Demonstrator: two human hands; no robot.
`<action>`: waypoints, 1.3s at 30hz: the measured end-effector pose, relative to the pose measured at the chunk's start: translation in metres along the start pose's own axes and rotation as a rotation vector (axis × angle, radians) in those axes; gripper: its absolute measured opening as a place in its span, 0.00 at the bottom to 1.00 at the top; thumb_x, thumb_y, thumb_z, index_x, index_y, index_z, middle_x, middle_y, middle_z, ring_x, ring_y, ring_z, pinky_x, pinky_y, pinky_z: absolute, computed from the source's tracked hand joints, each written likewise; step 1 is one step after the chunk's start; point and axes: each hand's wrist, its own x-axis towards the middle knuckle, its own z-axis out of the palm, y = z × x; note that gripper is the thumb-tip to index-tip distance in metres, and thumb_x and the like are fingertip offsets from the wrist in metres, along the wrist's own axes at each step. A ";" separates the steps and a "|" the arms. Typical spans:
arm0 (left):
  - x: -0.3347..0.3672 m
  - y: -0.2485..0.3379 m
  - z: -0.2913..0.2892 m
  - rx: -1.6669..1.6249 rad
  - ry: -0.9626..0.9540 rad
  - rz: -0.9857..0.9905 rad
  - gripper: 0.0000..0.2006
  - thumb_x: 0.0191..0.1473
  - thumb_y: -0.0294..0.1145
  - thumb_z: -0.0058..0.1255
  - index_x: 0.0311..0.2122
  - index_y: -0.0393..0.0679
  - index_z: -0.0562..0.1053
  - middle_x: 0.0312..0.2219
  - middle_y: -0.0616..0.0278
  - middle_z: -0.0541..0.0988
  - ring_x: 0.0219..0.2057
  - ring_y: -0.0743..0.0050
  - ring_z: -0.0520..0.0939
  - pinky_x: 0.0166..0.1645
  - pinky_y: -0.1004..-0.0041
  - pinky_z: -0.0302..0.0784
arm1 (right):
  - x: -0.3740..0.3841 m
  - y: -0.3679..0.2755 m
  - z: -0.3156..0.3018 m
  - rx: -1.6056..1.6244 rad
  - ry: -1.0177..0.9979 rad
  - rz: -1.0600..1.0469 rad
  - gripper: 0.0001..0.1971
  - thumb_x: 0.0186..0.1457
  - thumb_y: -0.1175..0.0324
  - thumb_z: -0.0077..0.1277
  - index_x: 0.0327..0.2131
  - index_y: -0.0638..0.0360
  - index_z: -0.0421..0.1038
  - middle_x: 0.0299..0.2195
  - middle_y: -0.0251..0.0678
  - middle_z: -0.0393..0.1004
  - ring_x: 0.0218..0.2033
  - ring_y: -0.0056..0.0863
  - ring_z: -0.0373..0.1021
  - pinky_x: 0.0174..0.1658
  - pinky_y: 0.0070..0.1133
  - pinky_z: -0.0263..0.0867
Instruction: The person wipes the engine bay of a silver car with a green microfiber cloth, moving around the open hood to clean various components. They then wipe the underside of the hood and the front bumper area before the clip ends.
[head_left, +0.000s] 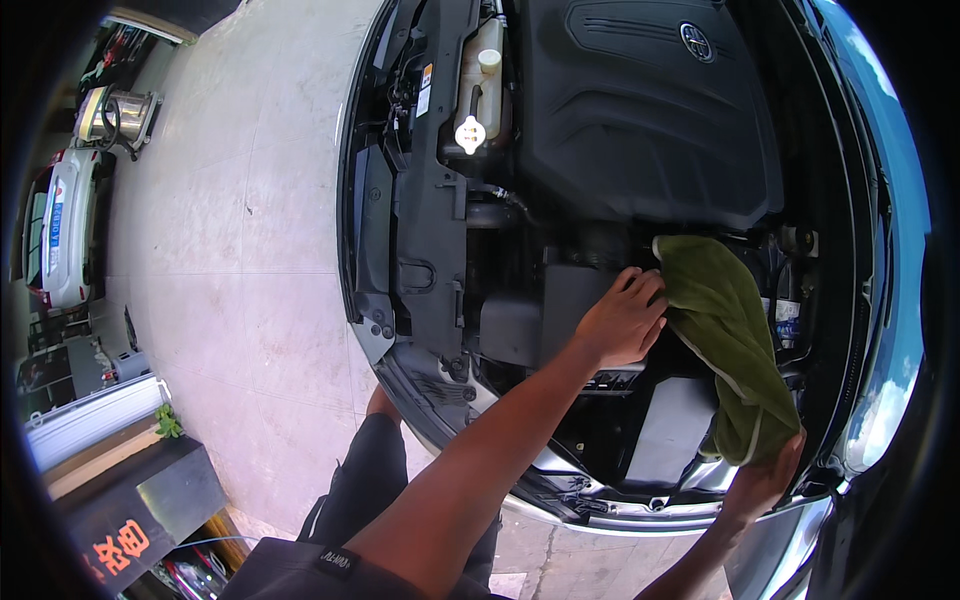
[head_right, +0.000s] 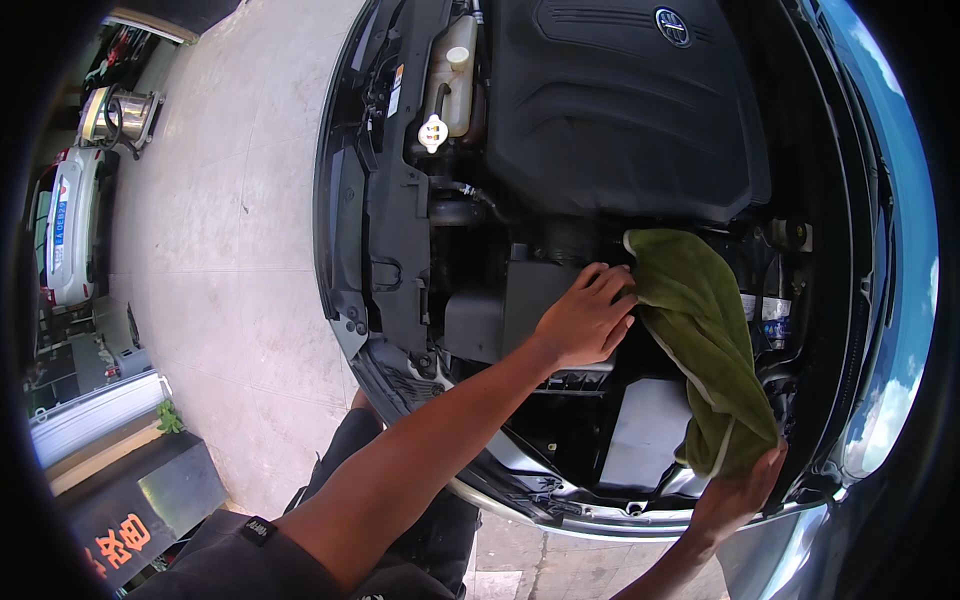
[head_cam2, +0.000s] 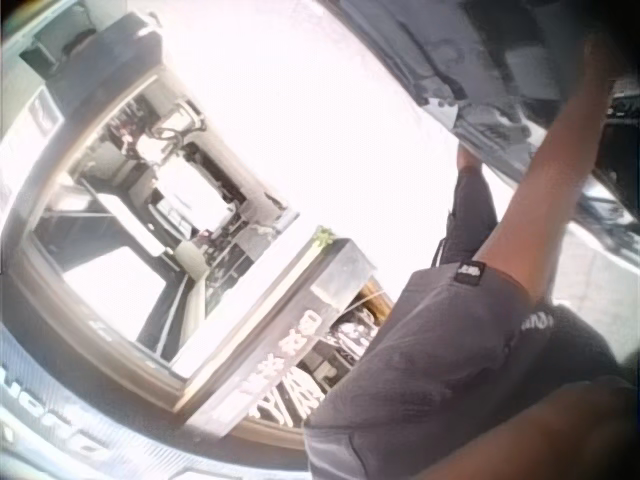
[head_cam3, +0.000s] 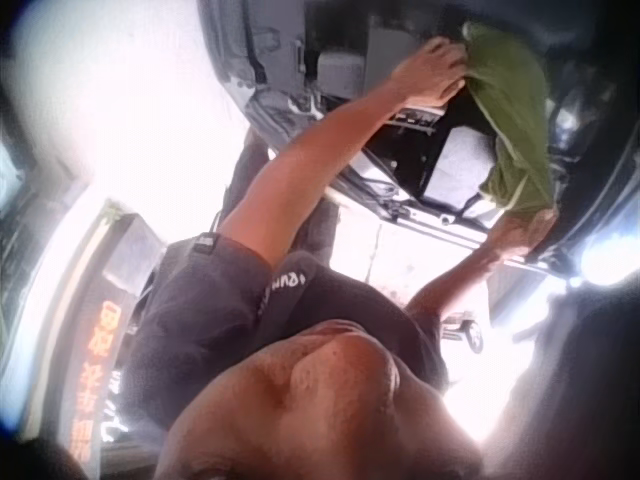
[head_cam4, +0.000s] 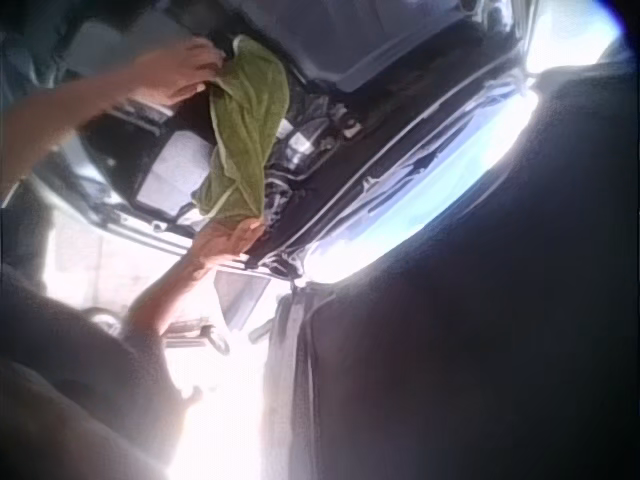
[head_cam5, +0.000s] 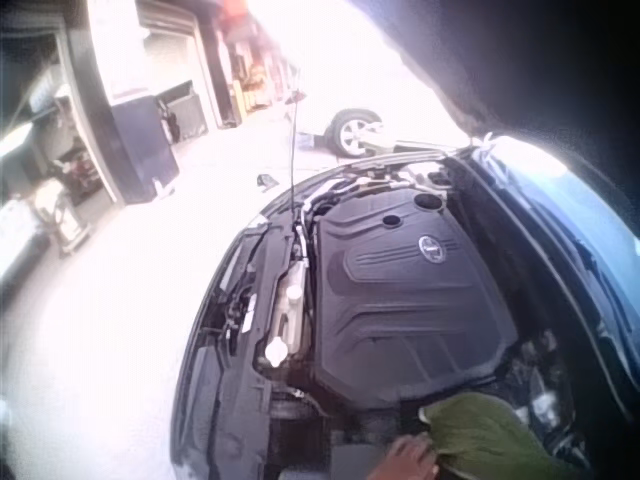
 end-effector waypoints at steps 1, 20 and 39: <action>0.000 0.000 -0.001 0.004 0.005 0.004 0.09 0.59 0.33 0.45 0.41 0.42 0.73 0.47 0.56 0.68 0.56 0.58 0.66 0.63 0.60 0.56 | -0.021 -0.003 0.002 0.308 -0.041 0.042 0.23 0.64 0.55 0.43 0.58 0.57 0.62 0.53 0.44 0.67 0.57 0.34 0.63 0.61 0.34 0.58; -0.134 0.026 -0.222 -0.812 -0.209 -0.561 0.21 0.65 0.47 0.41 0.36 0.35 0.73 0.21 0.63 0.72 0.22 0.79 0.71 0.29 0.72 0.67 | -0.188 0.061 0.165 -0.090 -0.209 0.130 0.24 0.55 0.61 0.59 0.49 0.67 0.65 0.45 0.38 0.72 0.45 0.27 0.69 0.53 0.25 0.63; -0.100 -0.249 -0.286 0.325 0.309 -0.787 0.31 0.59 0.46 0.46 0.59 0.33 0.59 0.58 0.28 0.57 0.59 0.30 0.59 0.63 0.48 0.51 | -0.038 0.121 0.254 -0.383 -0.268 -0.444 0.22 0.51 0.74 0.58 0.50 0.64 0.67 0.44 0.38 0.73 0.41 0.25 0.71 0.44 0.22 0.70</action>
